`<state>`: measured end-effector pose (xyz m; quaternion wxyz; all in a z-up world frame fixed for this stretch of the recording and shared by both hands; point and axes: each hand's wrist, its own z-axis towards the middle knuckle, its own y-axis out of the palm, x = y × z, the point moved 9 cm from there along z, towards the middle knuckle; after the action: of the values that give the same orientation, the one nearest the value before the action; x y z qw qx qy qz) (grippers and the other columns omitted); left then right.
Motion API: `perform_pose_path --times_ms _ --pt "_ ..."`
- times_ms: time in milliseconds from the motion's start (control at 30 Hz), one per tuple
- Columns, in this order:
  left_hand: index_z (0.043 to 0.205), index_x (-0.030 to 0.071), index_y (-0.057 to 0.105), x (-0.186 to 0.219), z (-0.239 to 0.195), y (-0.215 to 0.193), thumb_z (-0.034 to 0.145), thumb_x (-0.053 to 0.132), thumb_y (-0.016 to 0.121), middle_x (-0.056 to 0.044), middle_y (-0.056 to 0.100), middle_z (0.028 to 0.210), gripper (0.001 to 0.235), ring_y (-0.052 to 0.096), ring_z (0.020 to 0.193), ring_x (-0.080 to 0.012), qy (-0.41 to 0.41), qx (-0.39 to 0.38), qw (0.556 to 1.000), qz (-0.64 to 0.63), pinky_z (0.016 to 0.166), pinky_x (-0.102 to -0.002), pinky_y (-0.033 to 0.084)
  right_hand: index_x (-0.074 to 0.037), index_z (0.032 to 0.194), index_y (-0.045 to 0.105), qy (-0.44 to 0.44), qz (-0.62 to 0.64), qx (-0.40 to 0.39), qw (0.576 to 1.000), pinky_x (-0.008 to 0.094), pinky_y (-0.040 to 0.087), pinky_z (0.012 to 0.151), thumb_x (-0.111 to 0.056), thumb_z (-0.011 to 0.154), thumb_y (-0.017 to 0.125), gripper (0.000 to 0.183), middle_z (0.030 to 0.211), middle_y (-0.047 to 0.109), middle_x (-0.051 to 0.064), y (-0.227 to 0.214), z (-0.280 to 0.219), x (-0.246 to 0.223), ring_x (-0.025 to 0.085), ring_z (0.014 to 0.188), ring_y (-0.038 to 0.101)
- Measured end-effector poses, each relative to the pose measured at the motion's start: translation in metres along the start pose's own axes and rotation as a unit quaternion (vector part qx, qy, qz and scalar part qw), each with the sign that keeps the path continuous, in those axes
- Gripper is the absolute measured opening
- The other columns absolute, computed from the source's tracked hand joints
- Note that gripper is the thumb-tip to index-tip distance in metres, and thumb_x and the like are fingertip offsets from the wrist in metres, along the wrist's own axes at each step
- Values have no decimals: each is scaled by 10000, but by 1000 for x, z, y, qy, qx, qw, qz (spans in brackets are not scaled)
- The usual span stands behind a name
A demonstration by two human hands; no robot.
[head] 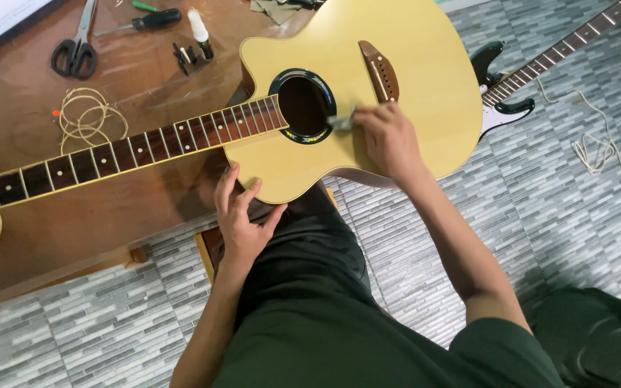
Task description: The person wipes the body and fretboard of an acoustic guitar with a cloth. The guitar rests on a workbench while the person uses a small cloth to clean the top surface, sides, and neck. The person holds the guitar neck with one hand while wiping with the other.
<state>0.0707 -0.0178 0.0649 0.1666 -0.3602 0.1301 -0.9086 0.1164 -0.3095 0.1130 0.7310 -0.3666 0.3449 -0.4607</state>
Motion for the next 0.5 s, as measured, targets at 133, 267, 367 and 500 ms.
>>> perform_pose_path --times_ms 133,267,367,500 --pt "1287 37 646 8 5 -3 790 281 928 -236 414 1565 621 420 1416 -473 2 -7 1000 -5 1129 -604 400 -160 929 752 -15 -42 67 997 362 594 724 -8 898 673 174 984 756 24 39 60 36 288 867 676" --pt "1254 3 651 12 8 -3 816 288 908 -248 418 1552 582 440 1399 -488 -6 -14 1000 15 1092 -608 444 -158 925 725 -42 -53 87 994 359 575 751 -107 861 701 86 987 735 13 48 76 4 297 842 669" --pt "1291 22 627 10 4 -4 831 270 902 -234 389 1574 591 408 1428 -480 -10 -19 1000 15 1097 -605 440 -151 1073 705 7 -78 15 997 367 591 735 -80 908 644 190 1070 710 29 18 28 -30 318 908 665" --pt "1283 27 627 6 4 -1 822 273 914 -234 385 1573 596 401 1432 -471 -5 -26 999 20 1106 -621 428 -168 1112 720 114 -144 -23 983 337 608 736 -140 981 660 147 1143 686 44 -34 -38 -23 281 999 671"
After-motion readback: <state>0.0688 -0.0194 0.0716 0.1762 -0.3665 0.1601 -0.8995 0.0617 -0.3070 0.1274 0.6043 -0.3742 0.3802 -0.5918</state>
